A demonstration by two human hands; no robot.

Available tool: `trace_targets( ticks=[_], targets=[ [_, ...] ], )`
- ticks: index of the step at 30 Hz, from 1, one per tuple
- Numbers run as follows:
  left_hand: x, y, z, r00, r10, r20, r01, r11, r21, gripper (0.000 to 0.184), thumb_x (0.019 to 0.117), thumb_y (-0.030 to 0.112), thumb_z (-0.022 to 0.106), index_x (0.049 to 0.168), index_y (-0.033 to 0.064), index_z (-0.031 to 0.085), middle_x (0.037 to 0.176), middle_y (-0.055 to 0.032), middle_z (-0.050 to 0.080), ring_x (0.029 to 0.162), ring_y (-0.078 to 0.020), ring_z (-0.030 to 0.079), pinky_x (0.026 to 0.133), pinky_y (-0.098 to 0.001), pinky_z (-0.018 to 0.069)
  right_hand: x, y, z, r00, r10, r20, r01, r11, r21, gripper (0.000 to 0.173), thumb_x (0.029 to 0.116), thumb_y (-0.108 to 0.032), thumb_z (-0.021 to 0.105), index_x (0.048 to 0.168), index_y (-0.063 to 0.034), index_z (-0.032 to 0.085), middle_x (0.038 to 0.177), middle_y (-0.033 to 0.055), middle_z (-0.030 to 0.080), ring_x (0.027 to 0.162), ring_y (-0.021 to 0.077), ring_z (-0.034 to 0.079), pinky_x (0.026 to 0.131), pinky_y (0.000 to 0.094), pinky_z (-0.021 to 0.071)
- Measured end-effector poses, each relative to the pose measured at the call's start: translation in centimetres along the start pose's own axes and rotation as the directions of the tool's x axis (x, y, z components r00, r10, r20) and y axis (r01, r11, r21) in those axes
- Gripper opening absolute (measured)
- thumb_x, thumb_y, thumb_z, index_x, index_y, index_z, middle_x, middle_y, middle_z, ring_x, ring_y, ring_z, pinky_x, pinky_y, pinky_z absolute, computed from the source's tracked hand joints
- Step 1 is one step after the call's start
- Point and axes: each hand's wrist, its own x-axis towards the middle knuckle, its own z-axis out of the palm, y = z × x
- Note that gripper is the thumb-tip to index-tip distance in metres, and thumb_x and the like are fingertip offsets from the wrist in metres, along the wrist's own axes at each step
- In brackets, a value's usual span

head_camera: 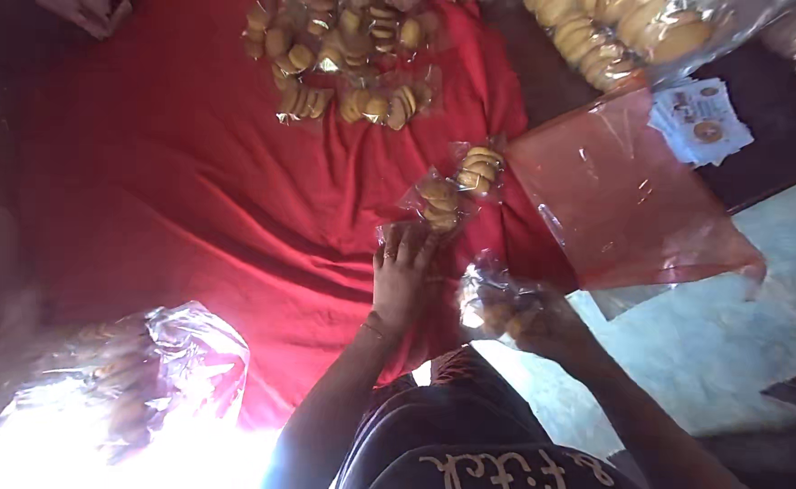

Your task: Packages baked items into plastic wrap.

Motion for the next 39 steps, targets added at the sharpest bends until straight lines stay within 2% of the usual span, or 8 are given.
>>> trace_targets(
  ticks=[4,7,10,14,19,27,34,39],
  targets=[
    [-0.3,-3.7,-3.3,0.959,-0.257,-0.121,0.162,0.845,-0.51,0.035,0.0969,0.008,0.063,0.129,-0.0038,0.065,0.122,-0.0147,0.072,0.104,-0.0241,0.072,0.09,-0.0423,0.0593,2.4,-3.6,0.9,0.994,0.02,-0.104,-0.004,0.989,0.145,0.074,0.0676,-0.03,0.087,0.129,-0.0063,0.053,0.103,-0.0114,0.072,0.094,0.0017,0.069,0.082,0.0227,0.0599],
    [-2.9,-5.7,-7.0,0.81,-0.556,0.185,0.252,0.046,-0.967,0.029,0.1077,0.021,0.037,0.122,0.0045,0.056,0.094,-0.0029,0.071,0.081,-0.0097,0.07,0.071,-0.0265,0.06,6.1,-5.0,5.2,0.991,-0.095,-0.097,0.116,0.965,0.235,0.05,0.0779,-0.016,0.079,0.122,-0.0119,0.056,0.099,-0.0142,0.072,0.092,0.0017,0.069,0.085,0.0243,0.0597],
    [-6.5,-7.0,-7.9,0.842,-0.506,0.187,0.07,-0.242,-0.968,0.032,0.1002,0.011,0.054,0.132,0.0111,0.048,0.103,-0.007,0.075,0.088,-0.0182,0.074,0.078,-0.0334,0.0624,11.0,-5.3,11.0,0.977,-0.208,-0.053,0.214,0.953,0.216,0.043,0.0837,-0.008,0.071,0.122,-0.006,0.051,0.096,-0.0121,0.07,0.09,0.0012,0.069,0.085,0.0238,0.0596],
    [-10.7,-8.8,-7.4,0.937,-0.349,0.018,0.076,0.154,-0.985,0.062,0.0977,0.056,0.056,0.139,0.0103,0.049,0.125,0.0029,0.066,0.113,-0.0098,0.064,0.1,-0.0345,0.0547,15.8,-2.9,16.8,0.905,-0.398,0.15,0.385,0.916,0.111,0.071,0.0799,-0.018,0.083,0.138,-0.0023,0.045,0.125,0.0008,0.063,0.11,0.007,0.065,0.093,0.0286,0.0587],
    [-14.0,-9.5,-5.1,0.903,-0.342,-0.259,0.077,0.723,-0.686,0.037,0.1012,0.043,0.058,0.11,0.0104,0.074,0.132,-0.0108,0.063,0.131,-0.0165,0.053,0.113,-0.0375,0.0403,18.2,-0.3,17.5,0.615,-0.434,0.658,0.588,0.809,-0.017,0.056,0.0891,-0.046,0.074,0.13,-0.0096,0.061,0.151,0.0133,0.044,0.136,0.0163,0.048,0.109,0.034,0.0476],
    [-13.3,-8.9,-3.2,0.922,-0.287,-0.261,0.155,0.888,-0.433,0.021,0.0893,0.029,0.076,0.109,0.0315,0.07,0.163,-0.031,0.018,0.153,-0.0498,0.013,0.121,-0.0648,0.0192,18.9,-0.7,17.4,0.401,-0.407,0.82,0.742,0.669,-0.031,0.037,0.095,-0.042,0.065,0.119,-0.0151,0.069,0.152,0.0181,0.042,0.146,0.0237,0.036,0.118,0.0383,0.0352],
    [-12.1,-11.9,-4.3,0.937,-0.236,-0.257,0.062,0.838,-0.542,0.028,0.0887,0.036,0.076,0.105,0.0125,0.072,0.151,-0.0229,0.037,0.138,-0.0194,0.045,0.112,-0.0331,0.0424,18.3,-1.4,18.0,0.412,-0.381,0.828,0.77,0.632,-0.092,0.09,0.0894,-0.084,0.033,0.146,-0.0162,0.05,0.165,0.0212,0.025,0.152,0.0321,0.026,0.119,0.052,0.0324],
    [-12.2,-9.0,-4.2,0.92,-0.335,-0.205,0.097,0.7,-0.708,0.026,0.089,0.018,0.074,0.11,0.0045,0.066,0.15,-0.0261,0.034,0.133,-0.015,0.048,0.106,-0.025,0.0458,15.1,0.7,18.6,0.518,-0.533,0.67,0.77,0.631,-0.093,0.072,0.0773,-0.054,0.081,0.131,-0.0151,0.051,0.159,0.0253,0.03,0.149,0.0339,0.032,0.119,0.0457,0.0347]
  ],
)
